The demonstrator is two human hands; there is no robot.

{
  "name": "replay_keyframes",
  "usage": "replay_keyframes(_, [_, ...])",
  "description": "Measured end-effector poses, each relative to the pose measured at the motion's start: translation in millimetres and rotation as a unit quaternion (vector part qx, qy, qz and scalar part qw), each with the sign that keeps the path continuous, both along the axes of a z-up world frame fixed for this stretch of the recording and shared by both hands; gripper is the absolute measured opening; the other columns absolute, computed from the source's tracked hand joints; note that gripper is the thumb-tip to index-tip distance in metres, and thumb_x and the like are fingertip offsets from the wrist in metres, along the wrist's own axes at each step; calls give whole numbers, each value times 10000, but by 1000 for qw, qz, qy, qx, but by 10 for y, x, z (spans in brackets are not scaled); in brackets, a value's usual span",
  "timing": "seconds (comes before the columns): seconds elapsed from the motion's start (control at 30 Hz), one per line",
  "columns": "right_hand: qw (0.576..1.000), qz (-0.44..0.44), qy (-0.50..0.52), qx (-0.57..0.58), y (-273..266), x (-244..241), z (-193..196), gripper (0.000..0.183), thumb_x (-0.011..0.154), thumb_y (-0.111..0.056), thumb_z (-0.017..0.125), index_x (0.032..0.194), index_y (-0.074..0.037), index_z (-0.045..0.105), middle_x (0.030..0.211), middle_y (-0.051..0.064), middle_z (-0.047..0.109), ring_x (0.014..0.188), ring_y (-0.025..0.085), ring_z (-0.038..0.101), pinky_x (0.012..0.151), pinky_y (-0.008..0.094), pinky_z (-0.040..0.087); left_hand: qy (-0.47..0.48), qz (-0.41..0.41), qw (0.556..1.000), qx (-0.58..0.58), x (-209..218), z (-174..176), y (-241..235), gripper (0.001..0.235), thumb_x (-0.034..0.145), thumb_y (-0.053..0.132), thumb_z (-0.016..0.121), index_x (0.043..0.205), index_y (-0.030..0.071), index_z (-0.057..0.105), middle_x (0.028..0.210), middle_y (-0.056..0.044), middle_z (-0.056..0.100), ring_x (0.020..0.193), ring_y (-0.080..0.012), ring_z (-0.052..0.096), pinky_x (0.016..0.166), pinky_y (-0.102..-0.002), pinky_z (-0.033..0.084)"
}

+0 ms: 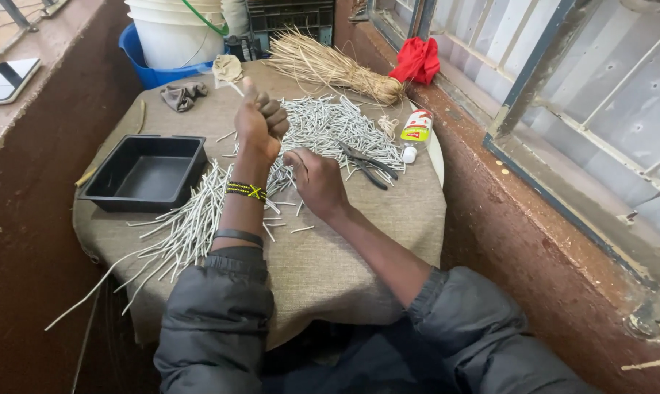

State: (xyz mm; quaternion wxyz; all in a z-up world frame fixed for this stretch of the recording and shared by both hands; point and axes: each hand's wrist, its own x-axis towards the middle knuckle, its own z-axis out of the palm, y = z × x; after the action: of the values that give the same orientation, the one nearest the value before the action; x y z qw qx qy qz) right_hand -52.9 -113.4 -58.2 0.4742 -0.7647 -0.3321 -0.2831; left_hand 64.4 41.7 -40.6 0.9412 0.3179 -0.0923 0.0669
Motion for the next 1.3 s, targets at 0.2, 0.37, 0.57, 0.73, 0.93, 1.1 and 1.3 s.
replay_keyframes(0.2, [1000, -17, 3, 22, -108, 31, 61, 304, 1096, -266, 469, 1012, -129, 727, 763, 135, 732, 855, 323, 753, 786, 443, 601, -6, 57, 993, 100, -754, 527, -520, 462, 994, 566, 515, 705, 235, 373, 551, 114, 283, 378, -21, 300, 330, -140, 219])
replay_keyframes(0.37, [998, 37, 37, 34, -109, 141, -1, 292, 1091, -180, 415, 917, -77, 626, 636, 136, 682, 673, 287, 715, 660, 406, 540, -144, 216, 887, 381, -788, 518, -653, 574, 1079, 550, 290, 651, 191, 418, 520, 52, 303, 396, -61, 349, 379, -182, 259])
replay_keyframes(0.57, [998, 31, 41, -30, -117, 211, -87, 294, 1040, -99, 419, 871, 8, 634, 656, 255, 665, 673, 416, 717, 606, 444, 531, -87, 302, 822, 475, -635, 287, -615, 709, 1043, 672, 247, 550, 213, 468, 467, 8, 441, 493, -160, 478, 607, -280, 420])
replay_keyframes(0.73, [999, 0, 3, 47, -56, 140, 3, 335, 1065, -136, 389, 785, -79, 566, 466, 46, 584, 431, 194, 624, 474, 309, 465, -92, 278, 913, 285, -792, 523, -810, 538, 1026, 550, 402, 600, 222, 375, 495, 85, 331, 407, -34, 316, 370, -184, 240])
replay_keyframes(0.93, [985, -89, -72, 129, -120, 163, 161, 373, 1090, -220, 353, 950, -69, 665, 792, 46, 726, 617, 165, 699, 524, 305, 526, -28, 272, 956, 103, -701, 593, -780, 489, 961, 553, 463, 620, 218, 362, 517, 82, 323, 388, -50, 262, 316, -244, 192])
replay_keyframes(1.1, [953, 0, -7, 304, -165, -5, 358, 419, 1092, -400, 277, 859, -141, 511, 1172, 212, 745, 1062, 257, 767, 869, 308, 552, 7, 237, 970, 61, -633, 534, -672, 477, 1028, 493, 402, 657, 197, 352, 519, 70, 324, 388, -71, 245, 317, -264, 185])
replay_keyframes(1.3, [975, 22, -28, 218, -396, 18, 340, 359, 1065, -226, 327, 930, -83, 627, 1000, 125, 763, 980, 250, 757, 730, 292, 539, -142, 251, 923, 257, -796, 730, -535, 472, 1027, 536, 418, 674, 224, 402, 532, 99, 357, 385, -26, 284, 316, -178, 218])
